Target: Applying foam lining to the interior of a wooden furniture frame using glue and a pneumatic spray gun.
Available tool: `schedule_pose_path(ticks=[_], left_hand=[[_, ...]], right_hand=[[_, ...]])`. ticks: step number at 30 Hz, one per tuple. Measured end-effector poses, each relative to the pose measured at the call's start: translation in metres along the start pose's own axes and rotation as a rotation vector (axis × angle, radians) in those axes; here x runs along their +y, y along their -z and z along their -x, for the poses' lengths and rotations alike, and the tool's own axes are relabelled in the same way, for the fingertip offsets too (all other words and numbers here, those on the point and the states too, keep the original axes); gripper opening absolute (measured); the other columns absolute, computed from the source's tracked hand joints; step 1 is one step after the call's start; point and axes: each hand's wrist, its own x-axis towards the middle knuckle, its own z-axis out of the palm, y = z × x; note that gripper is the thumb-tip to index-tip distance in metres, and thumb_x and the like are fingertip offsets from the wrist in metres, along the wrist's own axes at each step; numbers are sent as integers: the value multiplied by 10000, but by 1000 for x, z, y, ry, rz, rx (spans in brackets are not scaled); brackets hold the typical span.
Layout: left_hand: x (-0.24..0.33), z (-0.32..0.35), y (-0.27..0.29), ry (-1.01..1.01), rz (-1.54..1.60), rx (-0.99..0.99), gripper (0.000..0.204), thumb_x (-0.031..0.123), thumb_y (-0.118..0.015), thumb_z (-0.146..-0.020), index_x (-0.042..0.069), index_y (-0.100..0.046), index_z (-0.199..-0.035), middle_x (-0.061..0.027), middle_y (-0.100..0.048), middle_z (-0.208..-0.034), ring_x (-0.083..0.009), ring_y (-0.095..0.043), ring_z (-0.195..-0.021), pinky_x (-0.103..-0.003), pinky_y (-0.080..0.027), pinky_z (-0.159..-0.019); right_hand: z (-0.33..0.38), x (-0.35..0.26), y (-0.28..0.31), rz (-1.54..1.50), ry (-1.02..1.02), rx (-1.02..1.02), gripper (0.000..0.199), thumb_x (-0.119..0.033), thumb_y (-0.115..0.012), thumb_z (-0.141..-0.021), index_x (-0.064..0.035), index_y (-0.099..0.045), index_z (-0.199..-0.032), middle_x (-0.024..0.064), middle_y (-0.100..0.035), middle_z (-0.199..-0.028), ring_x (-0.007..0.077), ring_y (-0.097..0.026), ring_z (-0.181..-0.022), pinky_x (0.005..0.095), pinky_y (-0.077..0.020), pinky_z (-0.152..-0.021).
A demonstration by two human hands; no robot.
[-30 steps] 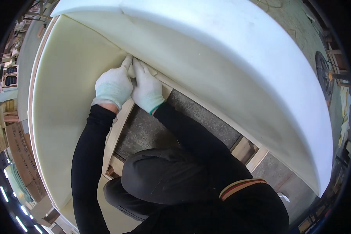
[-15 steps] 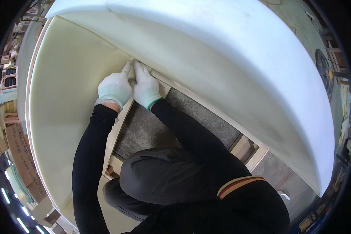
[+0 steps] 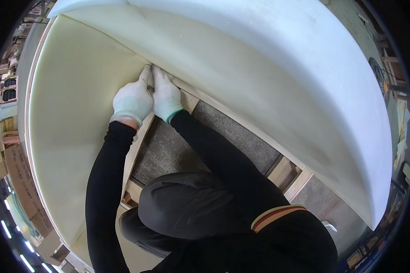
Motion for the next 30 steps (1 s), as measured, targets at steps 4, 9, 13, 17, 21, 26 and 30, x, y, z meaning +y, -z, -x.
schedule_pose_path(ticks=[4,9,13,17,21,26,30], left_hand=[[-9,-1,-5,15,3,60,612,196,-503,-926,171,-448,-1536,-225,-746,-927,-399,-732,-879,-514,-574,-814],[4,11,10,-35,60,95,602,192,-508,-921,142,-465,-1519,-244,-735,-880,-417,-728,-852,-527,-575,-798],[7,10,14,-33,97,188,609,185,-525,-913,134,-466,-1517,-243,-730,-856,-425,-724,-822,-531,-575,-772],[-3,11,20,-10,86,174,620,182,-541,-906,116,-459,-1517,-246,-728,-849,-430,-721,-803,-533,-574,-765],[-5,13,24,18,23,168,591,186,-552,-904,85,-490,-1482,-267,-726,-900,-427,-720,-855,-520,-574,-785],[-3,44,31,-57,141,276,487,148,-554,-917,87,-570,-1400,-237,-724,-919,-419,-705,-864,-521,-562,-783],[-26,85,11,-95,152,177,430,103,-567,-914,101,-622,-1340,-211,-712,-882,-412,-693,-821,-519,-549,-757]], right_hand=[[-2,-11,-2,-5,-53,-136,717,-155,-636,-869,-40,-367,-1523,236,-531,-1456,429,-635,-1140,483,-551,-902],[12,-22,21,40,-41,-143,757,-250,-646,-879,-61,-346,-1547,226,-496,-1504,419,-664,-1079,470,-565,-859],[0,-18,11,-58,28,-44,733,-249,-636,-894,-70,-349,-1545,202,-509,-1495,416,-666,-1073,454,-571,-842],[-17,-27,5,-60,30,18,609,-183,-631,-889,-89,-435,-1458,207,-582,-1369,435,-661,-1050,489,-569,-816],[-10,-42,24,-12,55,-108,610,-157,-629,-883,-106,-438,-1460,226,-576,-1368,438,-674,-981,522,-563,-783],[-16,-43,18,16,47,-135,669,-146,-613,-898,-65,-362,-1513,227,-485,-1499,441,-671,-1037,515,-570,-820],[0,-47,26,-85,-41,-199,716,-157,-647,-891,-31,-329,-1520,240,-432,-1541,463,-657,-1075,503,-573,-858]])
